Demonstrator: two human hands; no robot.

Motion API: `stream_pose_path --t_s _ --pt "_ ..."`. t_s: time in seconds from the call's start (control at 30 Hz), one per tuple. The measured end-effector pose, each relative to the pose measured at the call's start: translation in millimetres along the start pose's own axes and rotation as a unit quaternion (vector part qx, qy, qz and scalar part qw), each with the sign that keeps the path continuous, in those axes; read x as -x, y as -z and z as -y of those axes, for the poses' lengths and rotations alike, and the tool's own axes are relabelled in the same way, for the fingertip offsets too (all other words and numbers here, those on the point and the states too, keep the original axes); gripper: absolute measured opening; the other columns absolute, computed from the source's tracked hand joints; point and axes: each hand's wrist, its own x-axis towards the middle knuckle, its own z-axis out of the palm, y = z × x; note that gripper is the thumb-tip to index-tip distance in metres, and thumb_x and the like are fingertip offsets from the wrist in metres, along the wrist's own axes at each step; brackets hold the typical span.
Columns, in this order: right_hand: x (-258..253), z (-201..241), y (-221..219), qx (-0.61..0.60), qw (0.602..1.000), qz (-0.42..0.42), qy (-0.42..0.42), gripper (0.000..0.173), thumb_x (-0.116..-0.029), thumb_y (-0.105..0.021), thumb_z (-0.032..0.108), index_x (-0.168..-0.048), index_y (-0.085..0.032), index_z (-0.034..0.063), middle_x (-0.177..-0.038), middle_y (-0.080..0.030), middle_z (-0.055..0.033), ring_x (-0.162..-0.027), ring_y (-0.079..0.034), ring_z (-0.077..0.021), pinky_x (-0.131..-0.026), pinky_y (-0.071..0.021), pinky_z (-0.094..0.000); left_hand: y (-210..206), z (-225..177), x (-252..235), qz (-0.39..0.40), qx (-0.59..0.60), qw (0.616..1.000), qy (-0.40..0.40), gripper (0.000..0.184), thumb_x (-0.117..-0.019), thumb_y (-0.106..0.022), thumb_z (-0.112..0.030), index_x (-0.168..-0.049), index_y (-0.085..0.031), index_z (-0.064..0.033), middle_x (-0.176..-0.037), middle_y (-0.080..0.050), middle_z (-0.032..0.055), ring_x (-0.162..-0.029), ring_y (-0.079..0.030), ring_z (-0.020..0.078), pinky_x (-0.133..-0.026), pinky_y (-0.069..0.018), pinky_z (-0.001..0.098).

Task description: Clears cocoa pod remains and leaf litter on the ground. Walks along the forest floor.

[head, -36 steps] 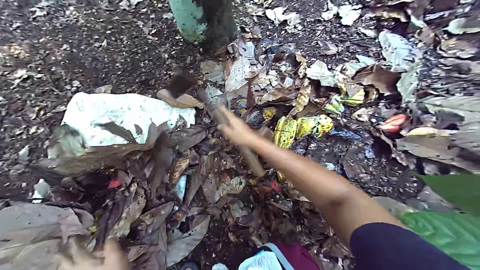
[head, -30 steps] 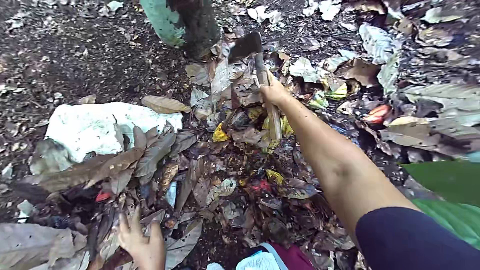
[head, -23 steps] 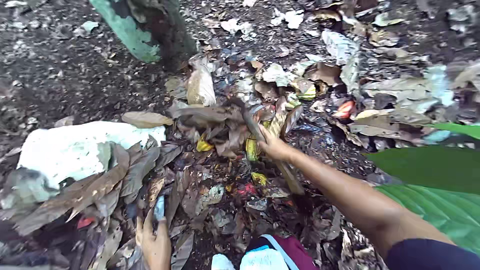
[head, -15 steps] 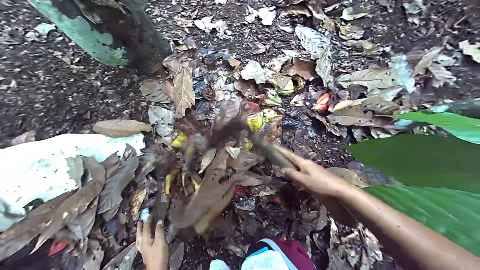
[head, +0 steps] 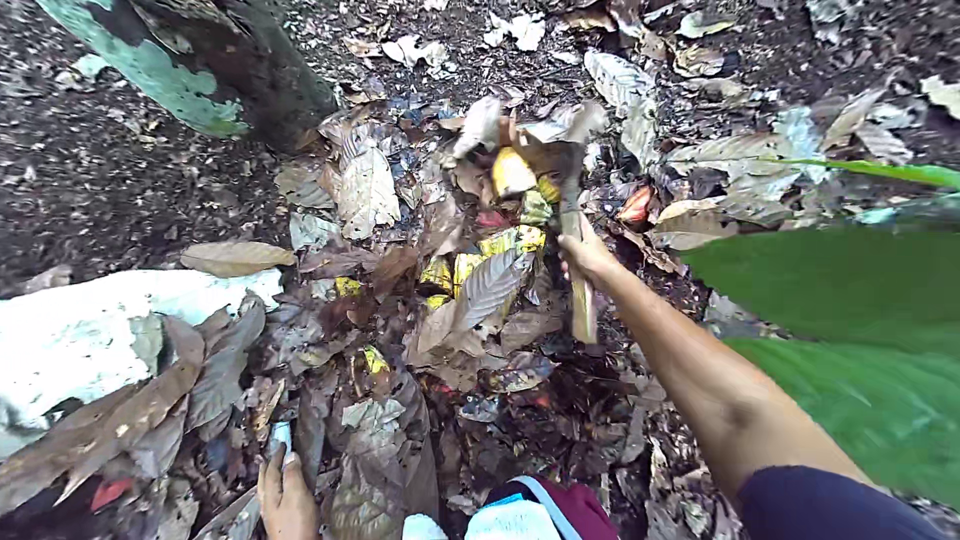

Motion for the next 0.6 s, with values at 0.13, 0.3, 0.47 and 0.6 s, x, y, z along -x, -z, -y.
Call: stream_pose_path --t_s 0.13,0.3,0.47,0.6 --pt "103.1 -4.6 3.5 0.103 0.982 0.155 -0.019 0.072 -0.1084 -0.048 0.03 -0.166 -0.005 0.0314 -0.092 -0.061 -0.0113 -0.058 -0.057 -0.0197 -0.053 -0.0536 -0.0387 -23.9 -16.3 8.5 0.024 0.027 0.999 0.009 0.062 -0.1082 -0.036 -0.041 -0.152 -0.044 0.0018 -0.162 -0.029 0.03 -0.153 -0.027 0.04 -0.124 -0.0222 0.0548" --pt "177.9 -17.2 13.1 0.093 0.981 0.169 0.017 0.076 -0.1031 -0.052 0.027 -0.166 -0.01 0.0254 -0.092 -0.063 -0.008 -0.056 -0.059 -0.0174 -0.051 -0.0548 -0.0363 -27.6 -29.5 13.9 0.038 0.038 0.998 0.012 0.064 -0.1109 -0.025 -0.042 -0.158 -0.032 0.0011 -0.164 -0.028 0.0247 -0.153 -0.029 0.0315 -0.126 -0.0221 0.047" --pt "94.1 -22.1 50.2 -0.107 0.993 -0.018 0.047 0.063 -0.1094 -0.043 0.029 -0.164 -0.011 0.0276 -0.092 -0.06 -0.006 -0.06 -0.059 -0.0153 -0.054 -0.0553 -0.0328 -29.0 -17.7 11.2 0.04 0.055 0.997 0.039 0.07 -0.11 -0.024 -0.049 -0.162 -0.021 -0.002 -0.169 -0.019 0.021 -0.156 -0.022 0.0289 -0.127 -0.0193 0.0473" --pt "11.7 -31.5 25.4 -0.14 0.988 -0.053 -0.032 0.053 -0.1116 -0.039 0.035 -0.159 -0.019 0.0263 -0.089 -0.055 -0.0055 -0.061 -0.055 -0.0149 -0.055 -0.0514 -0.0332 -35.8 -15.6 14.9 0.064 0.053 0.996 0.043 0.073 -0.1091 -0.027 -0.05 -0.164 -0.016 -0.0037 -0.17 -0.015 0.0208 -0.157 -0.018 0.0303 -0.127 -0.018 0.0497"
